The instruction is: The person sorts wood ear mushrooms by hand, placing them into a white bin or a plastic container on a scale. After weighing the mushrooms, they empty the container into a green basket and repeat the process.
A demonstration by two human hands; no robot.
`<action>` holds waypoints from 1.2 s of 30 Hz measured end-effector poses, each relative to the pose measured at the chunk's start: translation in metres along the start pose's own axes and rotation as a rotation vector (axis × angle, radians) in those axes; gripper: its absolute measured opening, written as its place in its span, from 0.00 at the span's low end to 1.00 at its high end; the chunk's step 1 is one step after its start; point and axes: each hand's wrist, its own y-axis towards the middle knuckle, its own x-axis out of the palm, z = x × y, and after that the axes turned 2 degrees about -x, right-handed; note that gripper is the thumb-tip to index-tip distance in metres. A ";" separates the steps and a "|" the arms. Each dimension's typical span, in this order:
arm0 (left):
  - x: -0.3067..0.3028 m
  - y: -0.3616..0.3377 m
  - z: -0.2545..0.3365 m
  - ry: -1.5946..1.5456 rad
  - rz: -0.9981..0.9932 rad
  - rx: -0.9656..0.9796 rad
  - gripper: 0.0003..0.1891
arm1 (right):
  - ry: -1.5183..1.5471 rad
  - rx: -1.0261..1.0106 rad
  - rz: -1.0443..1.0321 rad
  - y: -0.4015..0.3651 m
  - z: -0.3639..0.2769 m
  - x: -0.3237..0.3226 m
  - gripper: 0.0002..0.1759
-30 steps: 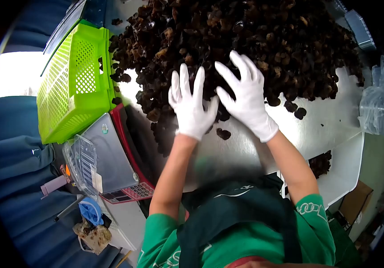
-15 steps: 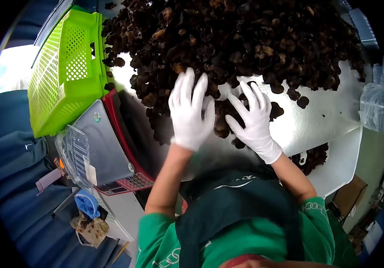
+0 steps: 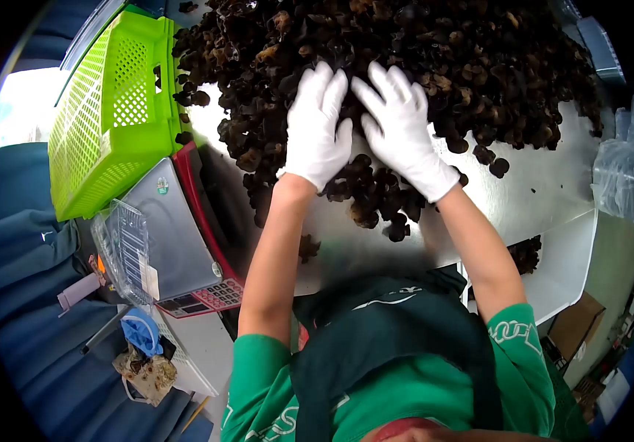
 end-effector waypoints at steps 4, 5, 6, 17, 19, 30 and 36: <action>-0.012 -0.077 0.021 0.026 -0.096 0.034 0.23 | 0.137 -0.113 -0.155 -0.075 -0.027 -0.030 0.24; -0.022 -0.085 0.032 0.023 -0.062 0.014 0.19 | 0.193 -0.072 -0.181 -0.087 -0.036 -0.043 0.21; -0.028 -0.087 0.032 0.033 -0.055 -0.017 0.17 | 0.215 -0.067 -0.214 -0.090 -0.041 -0.053 0.20; -0.018 -0.057 -0.006 0.177 -0.099 -0.087 0.20 | 0.173 -0.064 -0.105 -0.001 -0.018 0.001 0.23; -0.032 -0.095 0.013 0.133 -0.057 -0.117 0.15 | 0.143 -0.146 -0.152 -0.030 -0.030 -0.023 0.17; -0.020 -0.057 -0.001 0.110 -0.124 -0.134 0.30 | 0.068 -0.122 -0.149 -0.018 -0.032 -0.013 0.22; -0.047 -0.160 0.049 0.102 -0.245 -0.193 0.32 | 0.237 -0.140 -0.339 -0.116 -0.070 -0.055 0.22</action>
